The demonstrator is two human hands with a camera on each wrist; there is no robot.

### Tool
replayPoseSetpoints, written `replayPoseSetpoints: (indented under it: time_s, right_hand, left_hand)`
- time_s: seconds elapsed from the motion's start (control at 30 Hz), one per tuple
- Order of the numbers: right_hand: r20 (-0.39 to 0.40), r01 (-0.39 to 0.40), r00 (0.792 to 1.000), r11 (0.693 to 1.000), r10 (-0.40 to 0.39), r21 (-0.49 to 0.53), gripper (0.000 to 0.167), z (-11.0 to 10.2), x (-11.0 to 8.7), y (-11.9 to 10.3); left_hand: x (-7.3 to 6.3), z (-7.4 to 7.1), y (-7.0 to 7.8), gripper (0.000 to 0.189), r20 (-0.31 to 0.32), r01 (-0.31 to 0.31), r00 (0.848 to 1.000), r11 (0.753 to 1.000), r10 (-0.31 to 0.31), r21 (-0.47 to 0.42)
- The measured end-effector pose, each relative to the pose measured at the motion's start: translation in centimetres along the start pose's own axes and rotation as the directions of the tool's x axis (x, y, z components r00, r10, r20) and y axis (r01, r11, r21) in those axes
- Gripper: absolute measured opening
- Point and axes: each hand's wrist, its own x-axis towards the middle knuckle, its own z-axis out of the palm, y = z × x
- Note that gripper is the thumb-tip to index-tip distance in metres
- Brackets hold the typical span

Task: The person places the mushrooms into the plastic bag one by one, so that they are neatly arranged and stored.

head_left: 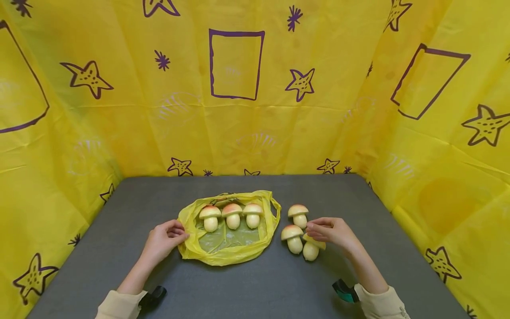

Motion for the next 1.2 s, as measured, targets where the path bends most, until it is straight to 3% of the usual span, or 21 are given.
replayPoseSetpoints:
  time_s: [0.23,0.57,1.2]
  right_hand:
    - [0.059,0.005,0.998,1.0,-0.004,-0.021,0.047,-0.8,-1.0,1.3]
    - [0.066,-0.042,0.997,0.999,0.043,-0.021,0.047,-2.0,-2.1,2.7]
    - [0.118,-0.115,0.986,0.993,0.117,-0.02,0.047,-2.7,-2.2,5.5]
  left_hand:
    - [0.1,0.0,0.1,0.026,0.001,0.0,1.0,1.0,0.0,0.007]
    - [0.3,0.1,0.1,0.026,0.01,0.007,1.0,1.0,-0.008,0.004]
    - [0.2,0.1,0.2,0.026,0.01,-0.01,1.0,1.0,0.01,0.002]
